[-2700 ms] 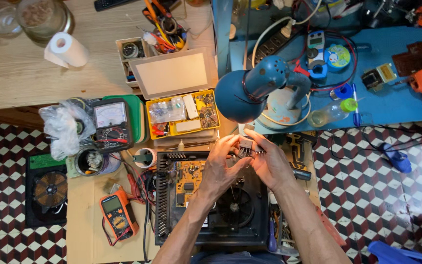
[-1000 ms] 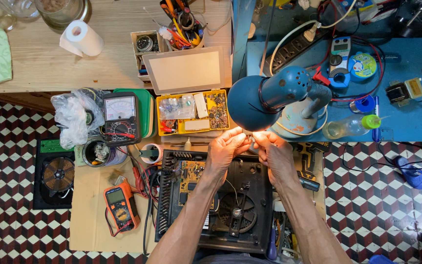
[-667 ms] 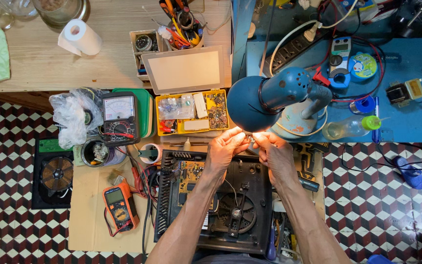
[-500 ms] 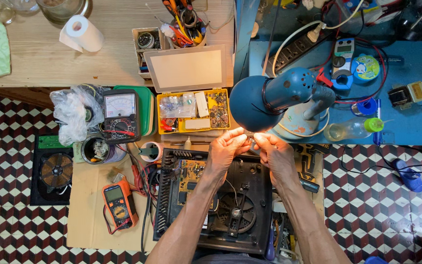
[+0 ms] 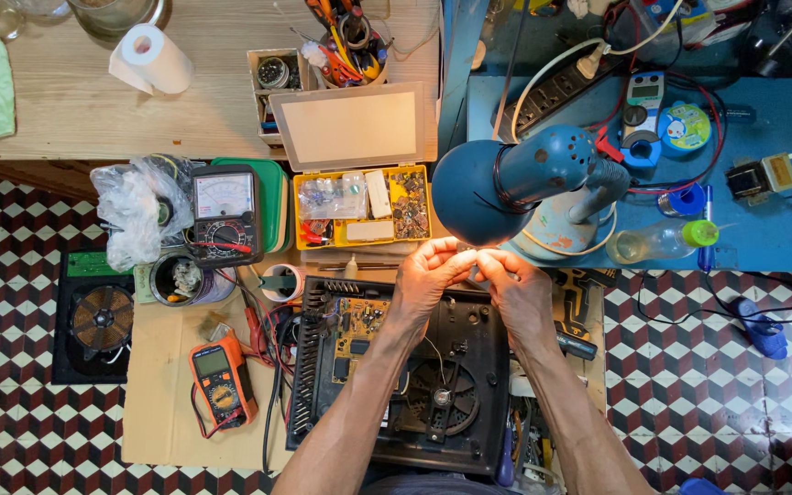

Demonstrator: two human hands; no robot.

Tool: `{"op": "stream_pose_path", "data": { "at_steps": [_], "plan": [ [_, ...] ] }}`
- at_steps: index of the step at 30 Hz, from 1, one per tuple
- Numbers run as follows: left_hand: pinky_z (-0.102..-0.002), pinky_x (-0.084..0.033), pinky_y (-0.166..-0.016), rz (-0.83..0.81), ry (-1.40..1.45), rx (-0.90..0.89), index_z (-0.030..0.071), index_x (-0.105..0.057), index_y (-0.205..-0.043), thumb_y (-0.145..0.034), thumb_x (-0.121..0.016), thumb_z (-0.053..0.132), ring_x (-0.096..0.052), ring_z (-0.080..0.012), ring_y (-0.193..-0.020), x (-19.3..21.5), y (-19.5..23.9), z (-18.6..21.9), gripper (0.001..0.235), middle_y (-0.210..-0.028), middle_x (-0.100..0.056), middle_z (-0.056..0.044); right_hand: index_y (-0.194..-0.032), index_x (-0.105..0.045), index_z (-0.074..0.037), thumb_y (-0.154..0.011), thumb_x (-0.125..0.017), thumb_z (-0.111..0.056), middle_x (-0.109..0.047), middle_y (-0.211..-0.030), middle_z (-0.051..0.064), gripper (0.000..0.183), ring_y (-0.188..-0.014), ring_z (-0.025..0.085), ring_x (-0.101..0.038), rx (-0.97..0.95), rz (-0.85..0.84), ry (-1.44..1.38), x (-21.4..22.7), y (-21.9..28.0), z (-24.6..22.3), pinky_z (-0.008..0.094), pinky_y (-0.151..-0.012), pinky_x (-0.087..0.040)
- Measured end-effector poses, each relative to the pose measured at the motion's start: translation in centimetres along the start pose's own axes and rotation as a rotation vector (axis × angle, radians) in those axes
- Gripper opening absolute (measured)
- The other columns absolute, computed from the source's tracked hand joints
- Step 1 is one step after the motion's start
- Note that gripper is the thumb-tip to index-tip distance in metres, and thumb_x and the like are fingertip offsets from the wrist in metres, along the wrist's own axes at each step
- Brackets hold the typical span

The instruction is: The person inspects a small electronic component using a magnifying glass and then tests it with a multimeter. They handle the component and multimeter probes carefully, connecting them to the component's terminals to check for continuity or resistance.

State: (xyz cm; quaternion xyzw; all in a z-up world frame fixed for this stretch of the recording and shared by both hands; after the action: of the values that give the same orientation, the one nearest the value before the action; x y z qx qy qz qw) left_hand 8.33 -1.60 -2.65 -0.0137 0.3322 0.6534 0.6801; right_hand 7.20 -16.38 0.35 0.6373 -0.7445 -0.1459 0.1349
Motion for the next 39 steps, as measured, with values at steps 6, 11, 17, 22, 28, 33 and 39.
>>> {"op": "stream_pose_path", "data": {
  "at_steps": [6,11,17,22,28,33,39],
  "plan": [
    [-0.024,-0.055,-0.073,0.037,-0.004,-0.043,-0.001,-0.071,-0.103,-0.094,-0.075,0.016,-0.067,-0.0121,-0.077,-0.7,-0.6,0.0,0.02,-0.09,-0.072,-0.006,-0.105,-0.079,-0.003,-0.096,-0.068,-0.012,-0.071,-0.08,-0.001,0.016,-0.071,0.002,-0.06,0.182,0.006,0.106,-0.3,0.6,-1.2,0.02,-0.064,-0.046],
    [-0.023,-0.05,-0.067,0.07,-0.159,-0.202,0.0,-0.075,-0.096,-0.101,-0.066,0.023,-0.062,-0.0077,-0.073,-0.7,0.0,1.3,0.025,-0.08,-0.071,-0.002,-0.101,-0.08,-0.003,-0.096,-0.071,-0.013,-0.07,-0.078,-0.002,0.014,-0.061,0.003,-0.048,0.143,0.044,0.053,-0.1,0.5,-1.0,0.021,-0.055,-0.037],
    [-0.024,-0.053,-0.072,0.038,-0.222,-0.274,0.0,-0.074,-0.103,-0.108,-0.056,0.03,-0.065,-0.0074,-0.079,-0.8,0.3,2.0,0.035,-0.087,-0.072,-0.003,-0.099,-0.08,-0.005,-0.094,-0.071,-0.014,-0.07,-0.075,-0.002,0.013,-0.056,0.002,-0.048,0.056,0.039,0.028,0.0,0.1,-0.6,0.021,-0.049,-0.036],
    [-0.027,-0.057,-0.081,0.033,-0.151,-0.199,0.001,-0.072,-0.108,-0.108,-0.049,0.034,-0.069,-0.0106,-0.085,-0.9,0.3,1.5,0.04,-0.095,-0.075,-0.005,-0.098,-0.079,-0.005,-0.095,-0.071,-0.014,-0.07,-0.077,-0.003,0.013,-0.056,0.002,-0.047,0.084,0.01,-0.012,0.1,0.3,-0.7,0.02,-0.049,-0.035],
    [-0.026,-0.055,-0.081,0.035,-0.15,-0.157,0.002,-0.071,-0.108,-0.108,-0.047,0.034,-0.068,-0.0099,-0.085,-1.2,1.0,1.6,0.04,-0.095,-0.074,-0.005,-0.096,-0.079,-0.004,-0.096,-0.07,-0.015,-0.07,-0.077,-0.002,0.014,-0.056,0.002,-0.043,0.095,-0.002,-0.038,0.4,0.8,-0.6,0.02,-0.05,-0.033],
    [-0.025,-0.052,-0.076,0.004,-0.158,-0.175,0.001,-0.072,-0.107,-0.11,-0.048,0.033,-0.063,-0.0081,-0.08,-1.7,2.0,2.1,0.04,-0.089,-0.071,-0.004,-0.092,-0.079,-0.004,-0.097,-0.07,-0.017,-0.071,-0.077,-0.002,0.016,-0.057,0.003,-0.045,0.123,-0.015,0.012,0.5,1.3,-0.7,0.021,-0.052,-0.036],
    [-0.024,-0.052,-0.076,-0.001,-0.15,-0.167,0.002,-0.072,-0.107,-0.109,-0.047,0.034,-0.063,-0.0068,-0.08,-1.9,2.2,2.4,0.04,-0.088,-0.071,-0.002,-0.092,-0.079,-0.004,-0.096,-0.07,-0.017,-0.072,-0.078,-0.002,0.016,-0.061,0.003,-0.047,0.103,-0.021,-0.027,0.3,1.3,-0.8,0.021,-0.057,-0.038]
  ]
}}
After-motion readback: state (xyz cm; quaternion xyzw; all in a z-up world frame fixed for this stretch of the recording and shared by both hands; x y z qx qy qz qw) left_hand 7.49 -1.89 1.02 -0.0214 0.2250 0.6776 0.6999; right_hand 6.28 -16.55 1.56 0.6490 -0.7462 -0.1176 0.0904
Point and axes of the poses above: each hand's wrist, its own y-axis away from the middle knuckle, its own x-axis out of the back of the hand, z = x × y, the point moved 9 cm from there along -y, towards the middle knuckle
